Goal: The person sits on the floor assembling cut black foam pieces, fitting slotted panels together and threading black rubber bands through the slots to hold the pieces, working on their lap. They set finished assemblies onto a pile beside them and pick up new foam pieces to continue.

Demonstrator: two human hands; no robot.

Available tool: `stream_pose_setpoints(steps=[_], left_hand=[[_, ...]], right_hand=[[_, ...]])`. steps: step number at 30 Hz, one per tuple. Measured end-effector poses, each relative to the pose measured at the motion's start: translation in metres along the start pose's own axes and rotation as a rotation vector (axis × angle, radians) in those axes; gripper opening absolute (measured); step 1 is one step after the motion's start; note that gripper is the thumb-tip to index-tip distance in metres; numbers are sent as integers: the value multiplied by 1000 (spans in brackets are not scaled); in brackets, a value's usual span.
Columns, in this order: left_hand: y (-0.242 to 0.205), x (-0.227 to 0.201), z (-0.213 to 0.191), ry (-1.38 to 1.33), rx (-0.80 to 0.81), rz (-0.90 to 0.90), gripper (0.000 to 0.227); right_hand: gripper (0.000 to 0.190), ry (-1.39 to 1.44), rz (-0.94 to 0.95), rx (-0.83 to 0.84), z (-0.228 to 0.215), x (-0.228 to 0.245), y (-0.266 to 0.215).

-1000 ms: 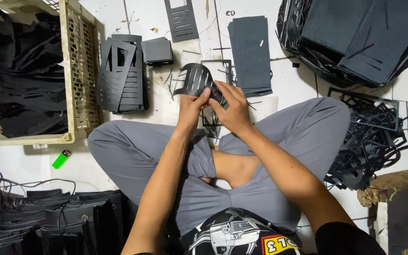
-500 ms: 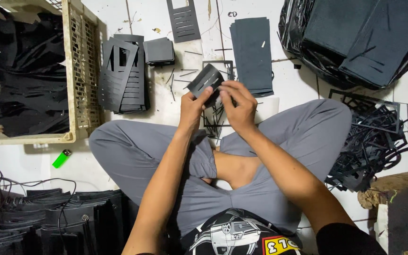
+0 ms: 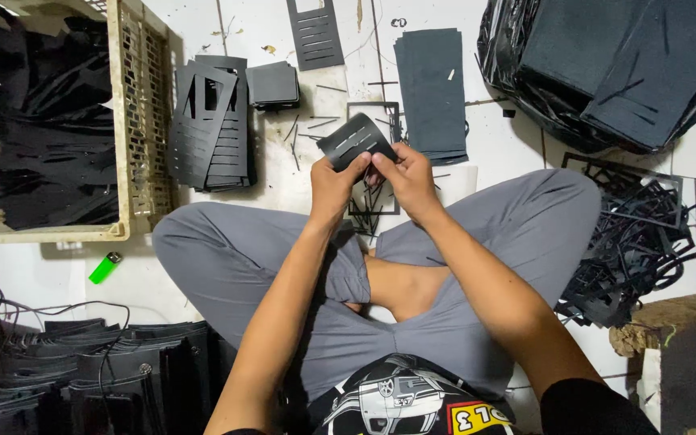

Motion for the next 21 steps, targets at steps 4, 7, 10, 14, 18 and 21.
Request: stream_pose_setpoints(steps=[4, 7, 10, 14, 18, 21], left_hand=[[8, 16, -5, 34, -1, -24, 21], [13, 38, -6, -90, 5, -120, 14], [12, 61, -7, -244, 28, -243, 18], [14, 72, -9, -306, 76, -332, 22], [13, 62, -4, -239, 135, -316, 23], [13, 47, -1, -171, 129, -242, 29]], right_hand=[[20, -94, -31, 59, 13, 12, 0], [17, -337, -126, 137, 24, 25, -1], [14, -414, -152, 212, 33, 33, -2], [15, -444, -175, 317, 37, 36, -4], [15, -337, -120, 277, 22, 18, -5], [12, -207, -97, 154, 14, 15, -4]])
Point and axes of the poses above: each hand's wrist, its own y-axis towards the middle knuckle, its own z-axis out of the palm, x = y × z, the point moved 8 cm from there along y, towards the middle knuckle, and after that the axes turned 9 degrees about y, right-handed, at the moved point
